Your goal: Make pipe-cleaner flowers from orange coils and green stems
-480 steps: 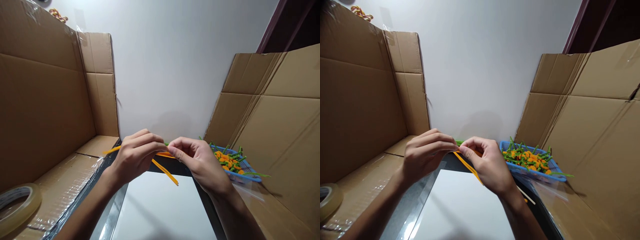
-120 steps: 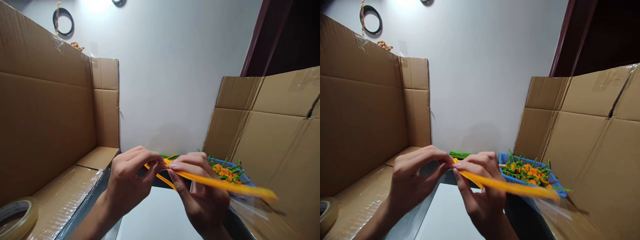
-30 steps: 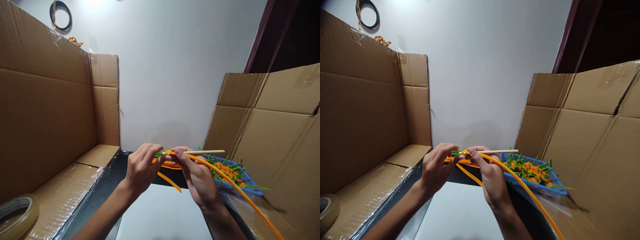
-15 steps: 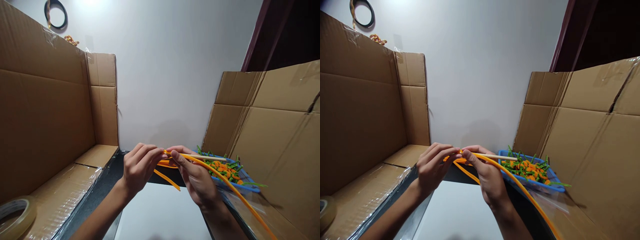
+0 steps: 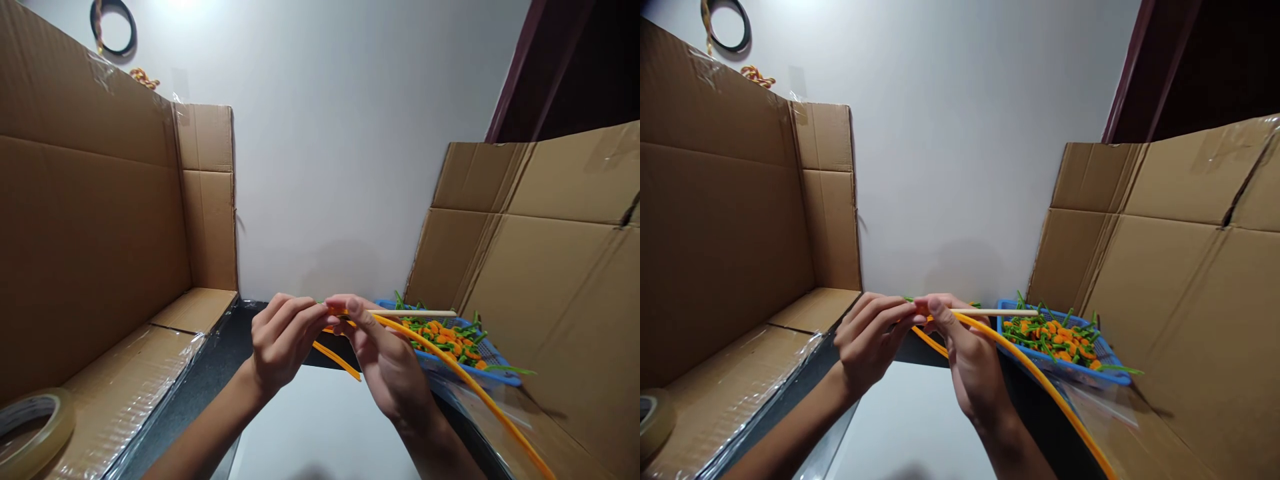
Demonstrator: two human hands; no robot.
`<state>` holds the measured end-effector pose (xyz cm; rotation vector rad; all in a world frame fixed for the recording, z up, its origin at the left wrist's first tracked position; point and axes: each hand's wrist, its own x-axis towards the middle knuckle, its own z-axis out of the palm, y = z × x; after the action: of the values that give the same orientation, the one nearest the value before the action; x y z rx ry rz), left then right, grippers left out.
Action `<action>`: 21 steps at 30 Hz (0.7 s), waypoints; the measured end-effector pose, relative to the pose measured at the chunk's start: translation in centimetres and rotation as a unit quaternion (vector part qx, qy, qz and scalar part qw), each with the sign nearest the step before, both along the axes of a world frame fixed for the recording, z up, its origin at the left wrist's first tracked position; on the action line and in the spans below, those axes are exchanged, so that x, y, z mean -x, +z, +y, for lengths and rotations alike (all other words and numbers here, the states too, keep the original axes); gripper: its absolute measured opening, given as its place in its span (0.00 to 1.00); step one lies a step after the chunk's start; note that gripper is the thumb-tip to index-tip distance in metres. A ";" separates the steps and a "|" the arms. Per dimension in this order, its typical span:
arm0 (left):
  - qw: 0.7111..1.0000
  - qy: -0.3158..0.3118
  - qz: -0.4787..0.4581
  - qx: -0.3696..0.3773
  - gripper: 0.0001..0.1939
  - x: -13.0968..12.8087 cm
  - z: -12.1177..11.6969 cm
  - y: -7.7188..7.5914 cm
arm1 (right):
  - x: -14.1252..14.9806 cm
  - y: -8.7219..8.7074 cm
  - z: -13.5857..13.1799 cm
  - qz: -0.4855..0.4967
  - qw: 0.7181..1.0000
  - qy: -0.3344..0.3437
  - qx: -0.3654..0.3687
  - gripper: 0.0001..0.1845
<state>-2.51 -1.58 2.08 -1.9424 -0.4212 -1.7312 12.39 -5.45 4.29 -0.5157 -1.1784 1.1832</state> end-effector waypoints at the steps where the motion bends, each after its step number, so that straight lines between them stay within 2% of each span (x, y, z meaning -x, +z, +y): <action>1: 1.000 0.009 0.005 -0.015 0.13 0.0 0.0 0.0 | 0.2 -0.1 0.0 0.026 0.999 -0.002 0.018 0.13; 5: 0.996 0.046 0.012 -0.080 0.12 0.4 0.4 0.1 | 0.9 -0.2 -0.1 0.106 0.992 -0.030 0.059 0.18; 9: 0.990 0.069 0.045 -0.115 0.13 0.9 0.6 0.4 | 1.1 -0.3 -0.2 0.080 0.993 -0.061 0.058 0.18; 13: 0.987 0.070 0.057 -0.135 0.13 1.0 0.4 0.5 | 1.2 -0.3 -0.6 0.072 0.987 -0.132 0.055 0.23; 18: 0.989 0.063 0.045 -0.127 0.15 0.8 0.3 0.3 | 1.6 -0.7 -1.0 0.085 0.978 -0.191 0.003 0.24; 21: 0.990 0.060 0.033 -0.122 0.15 0.8 0.4 0.2 | 1.7 -1.0 -0.9 0.066 0.976 -0.205 -0.039 0.18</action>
<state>-3.33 -1.21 2.25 -1.7580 -0.2821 -1.5577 10.67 -6.33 3.28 -0.5790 -0.9434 0.8014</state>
